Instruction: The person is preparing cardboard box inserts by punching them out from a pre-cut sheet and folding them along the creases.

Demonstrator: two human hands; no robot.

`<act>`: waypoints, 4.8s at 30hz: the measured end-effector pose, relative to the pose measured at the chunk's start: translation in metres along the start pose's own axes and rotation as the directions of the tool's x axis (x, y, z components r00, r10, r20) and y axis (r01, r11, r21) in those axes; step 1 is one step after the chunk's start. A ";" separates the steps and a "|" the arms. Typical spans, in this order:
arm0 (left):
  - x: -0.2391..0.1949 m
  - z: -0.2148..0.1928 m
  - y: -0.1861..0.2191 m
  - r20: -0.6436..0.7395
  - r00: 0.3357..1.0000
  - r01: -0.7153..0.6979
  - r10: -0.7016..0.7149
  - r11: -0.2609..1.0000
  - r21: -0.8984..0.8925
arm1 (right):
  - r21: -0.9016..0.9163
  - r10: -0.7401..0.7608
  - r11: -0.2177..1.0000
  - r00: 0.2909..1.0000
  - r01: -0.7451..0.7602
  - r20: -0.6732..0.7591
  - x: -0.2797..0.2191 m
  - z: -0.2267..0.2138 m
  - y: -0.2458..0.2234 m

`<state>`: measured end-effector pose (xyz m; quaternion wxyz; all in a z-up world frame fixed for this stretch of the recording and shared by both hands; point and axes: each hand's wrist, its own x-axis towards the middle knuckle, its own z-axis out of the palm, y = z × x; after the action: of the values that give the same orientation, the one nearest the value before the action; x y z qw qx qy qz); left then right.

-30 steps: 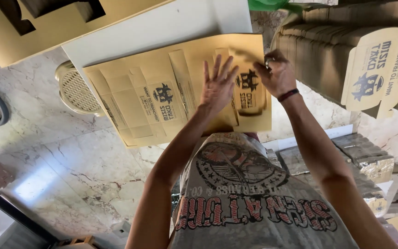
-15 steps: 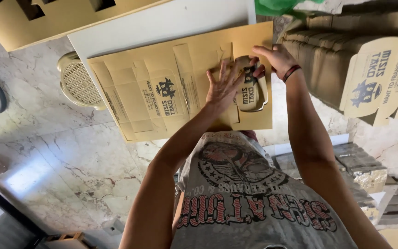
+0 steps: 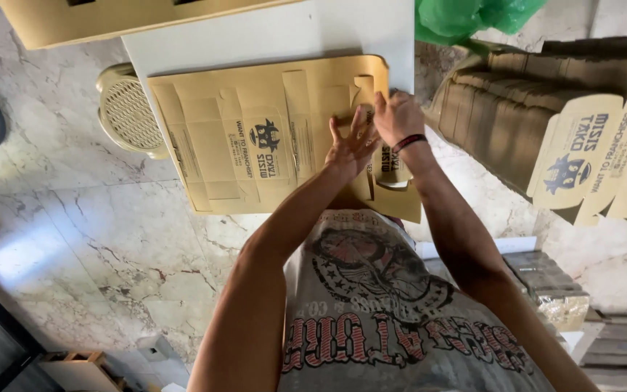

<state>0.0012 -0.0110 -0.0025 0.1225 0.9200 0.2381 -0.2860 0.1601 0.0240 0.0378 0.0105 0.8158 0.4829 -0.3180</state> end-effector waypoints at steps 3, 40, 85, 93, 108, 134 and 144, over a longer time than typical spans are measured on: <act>-0.005 0.007 0.002 -0.247 0.969 0.023 -0.022 1.000 0.000 | 0.407 -0.005 0.910 0.978 -0.083 0.210 -0.009 -0.050 -0.008; -0.078 0.034 -0.048 0.133 0.947 -0.308 0.292 0.944 0.121 | 0.769 0.437 -0.619 0.743 -0.160 0.506 -0.245 0.264 -0.126; -0.082 -0.017 -0.023 0.186 0.970 -0.140 0.156 0.985 -0.099 | 0.790 0.172 -0.602 0.948 -0.114 0.268 -0.257 0.178 -0.049; -0.034 -0.037 0.013 0.028 0.991 -0.128 0.128 0.992 0.002 | 0.884 0.487 -0.458 0.805 -0.096 0.339 -0.224 0.181 -0.002; -0.010 -0.016 0.046 0.266 0.954 0.225 -0.136 0.913 -0.341 | 0.795 0.430 -0.577 0.757 -0.188 0.492 -0.218 0.138 -0.020; -0.017 -0.035 0.041 0.154 0.980 0.183 -0.128 0.885 -0.428 | 0.979 0.685 -0.100 0.701 -0.179 0.198 -0.216 0.181 -0.015; -0.105 -0.017 -0.105 -0.444 0.889 -0.133 -0.109 0.868 -0.479 | 0.922 0.547 -0.315 0.750 -0.227 0.372 -0.296 0.186 -0.141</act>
<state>-0.1203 0.0466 0.0635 0.2973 0.8997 0.3196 0.0101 -0.1443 -0.1924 0.0872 -0.5414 0.6737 -0.2302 -0.4471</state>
